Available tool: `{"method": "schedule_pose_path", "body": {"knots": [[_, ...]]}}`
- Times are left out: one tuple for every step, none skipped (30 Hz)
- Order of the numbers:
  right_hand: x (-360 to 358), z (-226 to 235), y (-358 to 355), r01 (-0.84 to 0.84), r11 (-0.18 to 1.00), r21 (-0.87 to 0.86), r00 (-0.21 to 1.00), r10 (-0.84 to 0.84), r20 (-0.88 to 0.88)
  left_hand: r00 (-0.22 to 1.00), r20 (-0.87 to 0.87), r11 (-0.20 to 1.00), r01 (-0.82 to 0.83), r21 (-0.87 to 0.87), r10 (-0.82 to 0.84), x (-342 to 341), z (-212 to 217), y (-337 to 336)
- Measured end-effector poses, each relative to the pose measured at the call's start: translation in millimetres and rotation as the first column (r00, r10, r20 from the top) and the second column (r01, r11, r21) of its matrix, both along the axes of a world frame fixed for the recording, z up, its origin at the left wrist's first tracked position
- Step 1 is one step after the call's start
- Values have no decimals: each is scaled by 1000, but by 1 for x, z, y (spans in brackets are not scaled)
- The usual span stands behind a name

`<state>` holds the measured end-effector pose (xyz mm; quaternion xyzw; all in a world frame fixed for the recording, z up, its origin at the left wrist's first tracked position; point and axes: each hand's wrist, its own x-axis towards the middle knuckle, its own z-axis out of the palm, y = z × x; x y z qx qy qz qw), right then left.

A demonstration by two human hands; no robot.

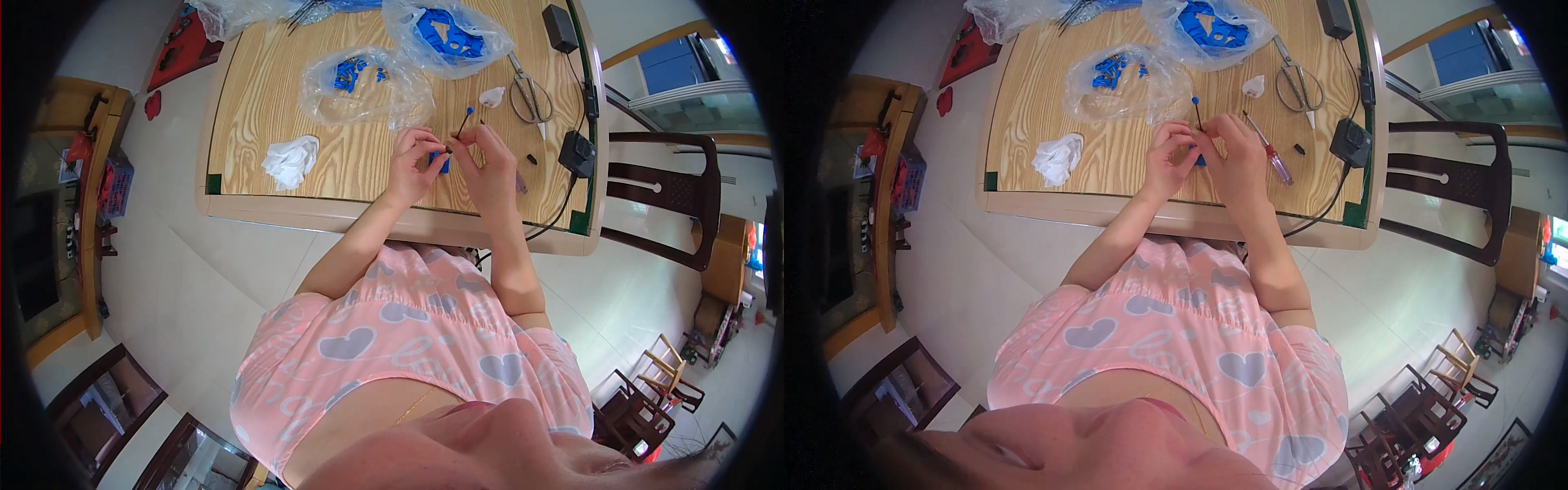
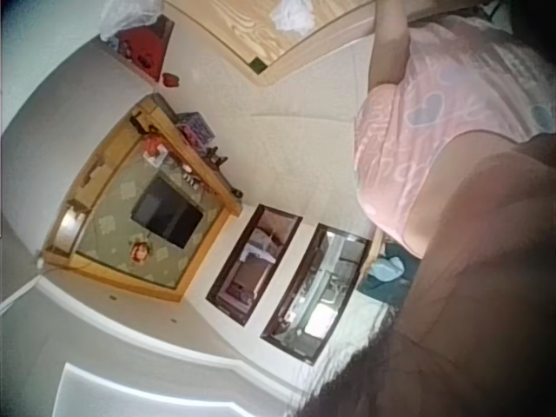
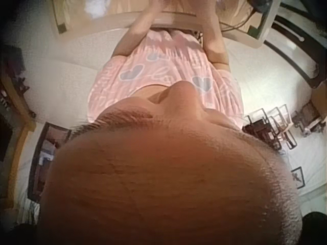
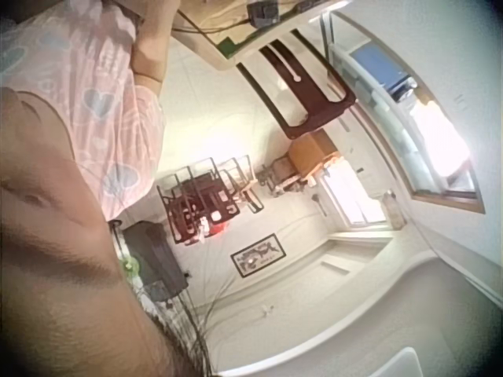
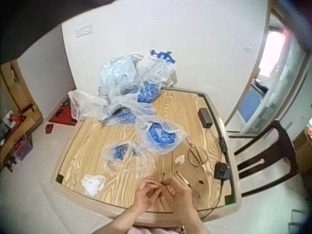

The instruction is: Assembling a lighting fixture component by attaching springs and wires to a plastic base.

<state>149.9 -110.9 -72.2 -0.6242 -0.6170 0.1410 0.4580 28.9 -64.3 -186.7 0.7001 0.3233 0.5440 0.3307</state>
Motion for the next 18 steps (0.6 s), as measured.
{"method": "schedule_pose_path", "body": {"knots": [[0, 0, 0, -1, 1000, 1, 1000, 1, 0, 1000, 3, 1000, -1, 6, 1, 0, 0, 0], [0, 1, 0, -3, 1000, 2, 1000, 3, -3, 1000, 4, 1000, -2, 8, 1, 0, 1, 0], [0, 2, 0, -6, 1000, 4, 1000, 6, -7, 1000, 5, 1000, 0, -5, 0, 0, 2, 0], [0, 2, 0, -7, 1000, 6, 1000, 7, -6, 1000, 7, 1000, 2, -17, -2, 0, 3, -1], [0, 2, 0, -9, 1000, 1, 1000, 9, -17, 1000, 9, 1000, 0, -14, 0, 0, 3, -1], [0, 2, -1, -12, 1000, -2, 1000, 12, -27, 1000, 10, 1000, -2, -13, 2, 0, 2, -1], [0, 2, 0, -15, 1000, 2, 1000, 15, -25, 1000, 12, 1000, -5, -12, 5, 0, 2, -1], [0, 2, -1, -18, 1000, 3, 1000, 18, -25, 1000, 15, 1000, -6, -8, 6, 0, 2, -1], [0, 3, -1, -21, 1000, 4, 999, 21, -25, 1000, 12, 1000, -2, -9, 3, 0, 2, -1], [0, 3, -1, -22, 1000, 9, 1000, 23, -22, 1000, 10, 1000, 1, -10, -1, 0, 2, -1], [-1, 4, -1, -24, 1000, 7, 1000, 24, -20, 1000, 11, 1000, -1, -6, 1, 0, 2, -1], [-1, 4, -1, -24, 1000, 6, 1000, 25, -18, 1000, 6, 1000, -3, -7, 3, 0, 2, -1], [-1, 5, 0, -26, 1000, 10, 1000, 27, -16, 1000, 0, 1000, -4, -9, 4, 0, 3, -1], [-1, 5, 0, -26, 1000, 5, 1000, 26, -16, 1000, 2, 1000, -6, -6, 6, 0, 3, -1], [-1, 5, 0, -24, 1000, -1, 1000, 24, -16, 1000, 4, 1000, -4, -8, 4, 0, 3, -2], [-1, 5, 0, -25, 1000, 2, 1000, 25, -15, 1000, 6, 1000, -2, -10, 2, 0, 3, -2], [-1, 5, 0, -24, 1000, -2, 1000, 24, -12, 1000, 7, 1000, -1, -9, 1, 0, 3, -2], [-1, 5, -1, -23, 1000, -6, 1000, 23, -9, 1000, 7, 1000, -2, -9, 2, 0, 3, -2]]}}
